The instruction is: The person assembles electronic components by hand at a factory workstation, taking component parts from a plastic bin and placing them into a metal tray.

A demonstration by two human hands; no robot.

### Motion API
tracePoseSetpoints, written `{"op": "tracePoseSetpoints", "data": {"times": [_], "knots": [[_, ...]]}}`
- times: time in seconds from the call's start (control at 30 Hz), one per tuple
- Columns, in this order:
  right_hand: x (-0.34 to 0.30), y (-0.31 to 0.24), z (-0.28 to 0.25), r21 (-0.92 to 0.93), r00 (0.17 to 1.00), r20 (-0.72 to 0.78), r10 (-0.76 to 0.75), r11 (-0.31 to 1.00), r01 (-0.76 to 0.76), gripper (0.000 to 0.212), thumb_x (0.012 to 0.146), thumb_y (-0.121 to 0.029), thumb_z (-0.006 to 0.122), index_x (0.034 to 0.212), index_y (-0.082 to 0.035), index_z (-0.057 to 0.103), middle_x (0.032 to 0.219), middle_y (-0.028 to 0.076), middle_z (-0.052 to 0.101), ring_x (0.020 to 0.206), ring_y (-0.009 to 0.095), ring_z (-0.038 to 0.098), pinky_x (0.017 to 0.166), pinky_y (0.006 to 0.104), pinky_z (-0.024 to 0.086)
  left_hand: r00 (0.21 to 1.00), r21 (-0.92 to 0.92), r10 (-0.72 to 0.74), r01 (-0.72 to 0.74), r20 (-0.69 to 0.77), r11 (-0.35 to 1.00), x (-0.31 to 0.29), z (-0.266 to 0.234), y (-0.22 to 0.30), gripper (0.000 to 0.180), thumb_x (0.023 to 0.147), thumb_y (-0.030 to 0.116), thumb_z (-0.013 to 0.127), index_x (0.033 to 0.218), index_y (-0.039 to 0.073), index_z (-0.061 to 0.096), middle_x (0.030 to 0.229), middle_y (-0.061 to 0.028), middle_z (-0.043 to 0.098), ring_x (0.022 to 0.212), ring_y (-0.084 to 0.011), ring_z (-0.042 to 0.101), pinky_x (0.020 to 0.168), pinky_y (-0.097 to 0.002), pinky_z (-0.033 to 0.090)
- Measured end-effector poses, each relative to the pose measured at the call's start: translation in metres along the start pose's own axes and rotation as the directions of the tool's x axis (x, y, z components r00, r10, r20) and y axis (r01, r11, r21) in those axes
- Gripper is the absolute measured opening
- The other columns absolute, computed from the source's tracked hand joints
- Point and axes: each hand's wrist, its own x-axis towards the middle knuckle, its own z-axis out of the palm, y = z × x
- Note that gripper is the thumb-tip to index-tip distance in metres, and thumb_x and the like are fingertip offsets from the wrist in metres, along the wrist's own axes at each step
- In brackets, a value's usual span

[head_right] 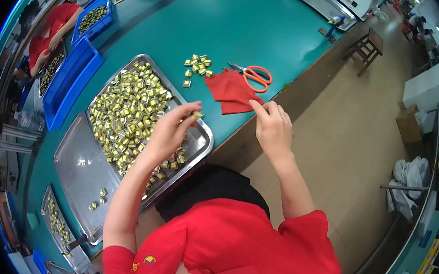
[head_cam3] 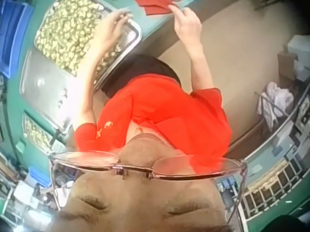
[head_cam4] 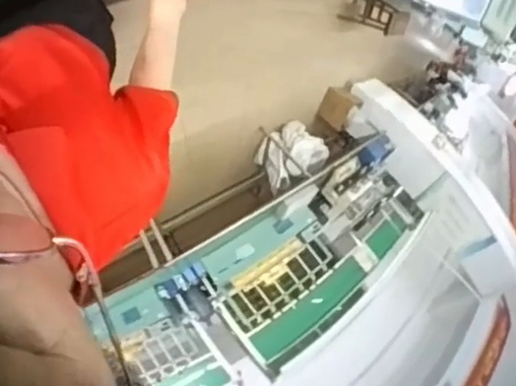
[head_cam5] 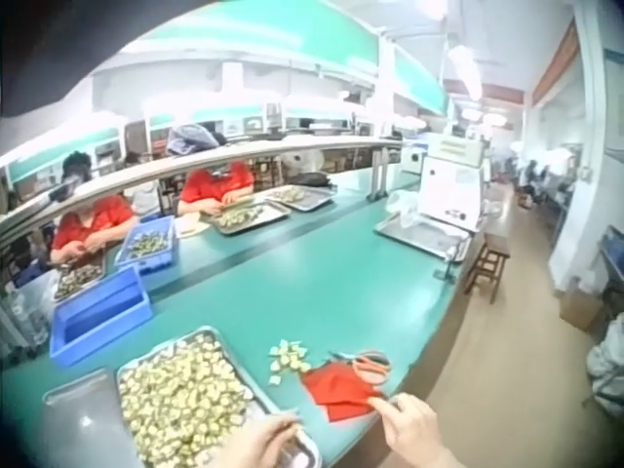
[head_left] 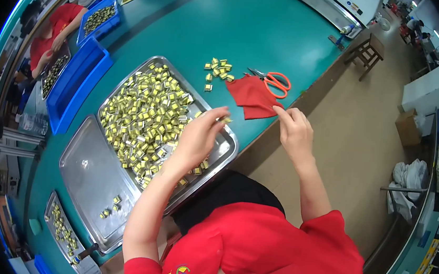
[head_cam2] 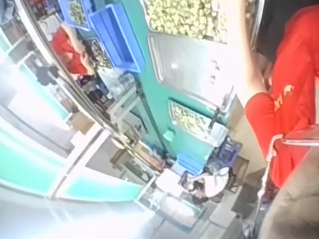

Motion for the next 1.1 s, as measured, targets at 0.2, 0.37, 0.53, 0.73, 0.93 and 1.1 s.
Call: {"op": "tracePoseSetpoints", "data": {"times": [0.2, 0.37, 0.53, 0.73, 0.93, 1.1], "knots": [[0.004, 0.013, 0.011, -0.301, 0.988, 0.087, -0.125, 0.942, 0.146, 0.039, 0.073, -0.001, 0.058, 0.107, -0.017, 0.066, 0.079, 0.005, 0.053, 0.074, 0.023, 0.053, 0.062, 0.0362, 0.042, 0.950, 0.279, 0.275, -0.307, 0.146, 0.910, 0.081, 0.050, -0.007, 0.022, 0.088, 0.007, 0.051, 0.108, 0.003, 0.055, 0.123, -0.0165, 0.054, 0.098, -0.0367, 0.058, 0.082, -0.0411, 0.048], [0.003, 0.024, 0.002, -0.348, 0.969, 0.167, -0.183, 0.908, 0.232, 0.037, 0.071, -0.003, 0.058, 0.104, -0.018, 0.067, 0.078, 0.004, 0.051, 0.074, 0.021, 0.052, 0.060, 0.0343, 0.038, 0.953, 0.416, 0.022, -0.154, 0.303, 0.896, 0.094, 0.053, -0.001, 0.020, 0.089, 0.012, 0.049, 0.106, 0.004, 0.056, 0.126, -0.0122, 0.053, 0.099, -0.0334, 0.058, 0.080, -0.0420, 0.047], [0.004, 0.034, -0.020, -0.302, 0.947, 0.251, -0.202, 0.913, 0.275, 0.037, 0.072, -0.002, 0.057, 0.105, -0.016, 0.065, 0.076, 0.004, 0.051, 0.073, 0.021, 0.052, 0.060, 0.0346, 0.039, 0.958, 0.352, 0.012, -0.117, 0.287, 0.929, 0.089, 0.050, -0.010, 0.020, 0.091, 0.013, 0.047, 0.106, 0.004, 0.056, 0.126, -0.0115, 0.053, 0.098, -0.0337, 0.058, 0.079, -0.0421, 0.047], [0.007, 0.029, -0.006, 0.029, 0.984, 0.158, 0.078, 0.996, -0.084, 0.034, 0.081, 0.000, 0.052, 0.110, -0.014, 0.062, 0.071, 0.010, 0.052, 0.063, 0.028, 0.057, 0.056, 0.0413, 0.045, 0.942, 0.373, -0.037, -0.096, 0.333, 0.923, 0.093, 0.052, -0.005, 0.024, 0.092, 0.013, 0.047, 0.112, 0.005, 0.055, 0.116, -0.0122, 0.059, 0.095, -0.0334, 0.059, 0.077, -0.0427, 0.047], [0.006, 0.032, -0.014, -0.248, 0.924, 0.369, 0.097, 0.969, -0.002, 0.042, 0.081, -0.001, 0.049, 0.117, -0.020, 0.060, 0.071, 0.013, 0.054, 0.066, 0.032, 0.059, 0.059, 0.0432, 0.048, 0.945, 0.416, -0.036, -0.109, 0.324, 0.903, 0.093, 0.051, -0.002, 0.027, 0.092, 0.016, 0.047, 0.115, 0.005, 0.054, 0.104, -0.0118, 0.064, 0.093, -0.0330, 0.060, 0.075, -0.0425, 0.047], [0.002, 0.041, -0.029, -0.356, 0.902, 0.392, 0.180, 0.934, -0.031, 0.041, 0.082, -0.001, 0.049, 0.119, -0.016, 0.059, 0.070, 0.014, 0.052, 0.062, 0.031, 0.058, 0.058, 0.0413, 0.048, 0.944, 0.406, -0.042, -0.101, 0.327, 0.908, 0.096, 0.053, -0.001, 0.024, 0.093, 0.016, 0.047, 0.112, 0.004, 0.056, 0.108, -0.0129, 0.062, 0.089, -0.0311, 0.061, 0.074, -0.0407, 0.048]]}}
